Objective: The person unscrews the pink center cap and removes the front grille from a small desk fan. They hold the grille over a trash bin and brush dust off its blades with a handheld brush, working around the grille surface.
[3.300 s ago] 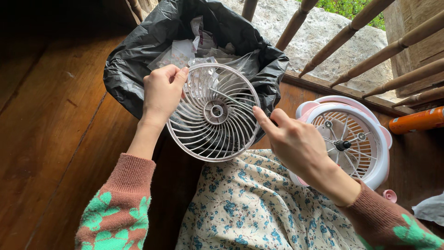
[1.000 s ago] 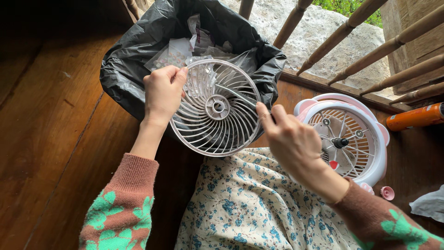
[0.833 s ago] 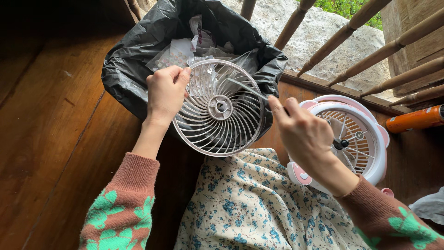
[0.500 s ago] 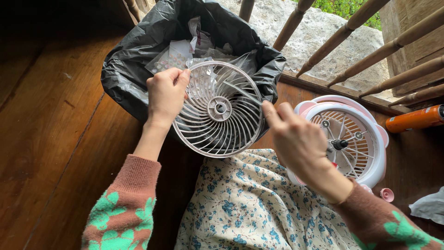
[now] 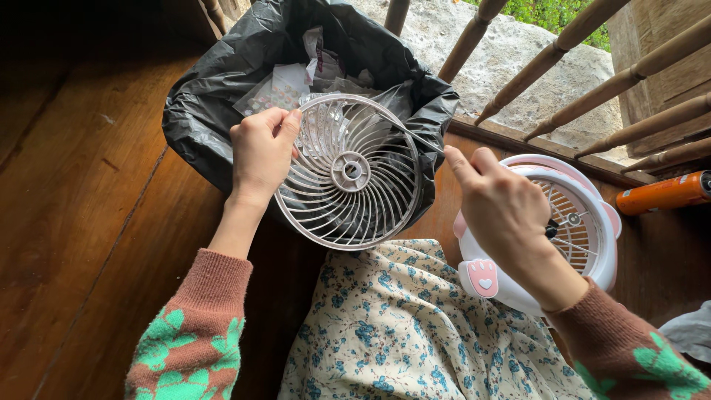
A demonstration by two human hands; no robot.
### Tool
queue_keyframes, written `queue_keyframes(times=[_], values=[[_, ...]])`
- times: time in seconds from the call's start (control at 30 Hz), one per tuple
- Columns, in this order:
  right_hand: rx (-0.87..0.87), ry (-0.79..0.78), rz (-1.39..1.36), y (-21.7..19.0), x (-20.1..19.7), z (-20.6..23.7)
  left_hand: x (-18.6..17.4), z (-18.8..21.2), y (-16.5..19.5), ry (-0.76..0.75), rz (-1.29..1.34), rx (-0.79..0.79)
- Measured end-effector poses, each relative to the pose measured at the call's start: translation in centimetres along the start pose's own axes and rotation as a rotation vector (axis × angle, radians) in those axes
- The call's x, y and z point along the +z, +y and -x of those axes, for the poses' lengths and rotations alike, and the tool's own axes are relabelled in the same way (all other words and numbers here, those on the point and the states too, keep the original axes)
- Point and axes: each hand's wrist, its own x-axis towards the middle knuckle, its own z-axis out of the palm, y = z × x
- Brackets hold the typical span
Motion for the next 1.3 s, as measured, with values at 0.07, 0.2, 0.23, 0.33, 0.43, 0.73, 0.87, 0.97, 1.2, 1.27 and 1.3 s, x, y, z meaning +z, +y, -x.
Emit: queue_keyframes(times=[0.07,0.2,0.23,0.33,0.43,0.73,0.87,0.97,1.2,1.27,1.3], values=[[0.032,-0.034,-0.036,0.3,0.1,0.1,0.0,0.0,0.0,-0.010,0.006,-0.058],[0.082,-0.044,-0.105,0.1,1.0,0.6,-0.3,0.2,-0.3,-0.112,0.403,-0.345],[0.097,-0.043,-0.122,-0.1,1.3,0.8,-0.6,0.4,-0.5,-0.129,0.570,-0.376],[0.147,-0.025,-0.197,-0.8,2.4,1.3,-1.1,1.9,-0.5,-0.173,0.966,-0.425],[0.161,0.031,-0.313,-1.1,2.8,1.3,-0.6,3.8,0.2,-0.186,1.024,-0.424],[0.414,-0.141,-0.987,-1.2,-0.6,0.9,0.3,5.9,2.3,0.066,0.895,-0.337],[0.405,-0.057,-0.953,-3.1,0.2,-0.3,2.2,6.9,1.9,0.179,0.845,-0.299],[0.200,0.036,-0.765,-4.5,1.0,-0.3,3.2,7.7,1.5,0.193,0.753,-0.249],[0.084,0.016,-0.605,-7.7,1.8,0.4,3.4,7.8,1.3,0.196,0.700,-0.255],[0.067,0.027,-0.594,-8.0,1.8,0.5,3.5,7.8,1.3,0.189,0.694,-0.254],[0.064,0.018,-0.592,-7.9,1.8,0.6,3.4,7.9,1.3,0.185,0.691,-0.256]])
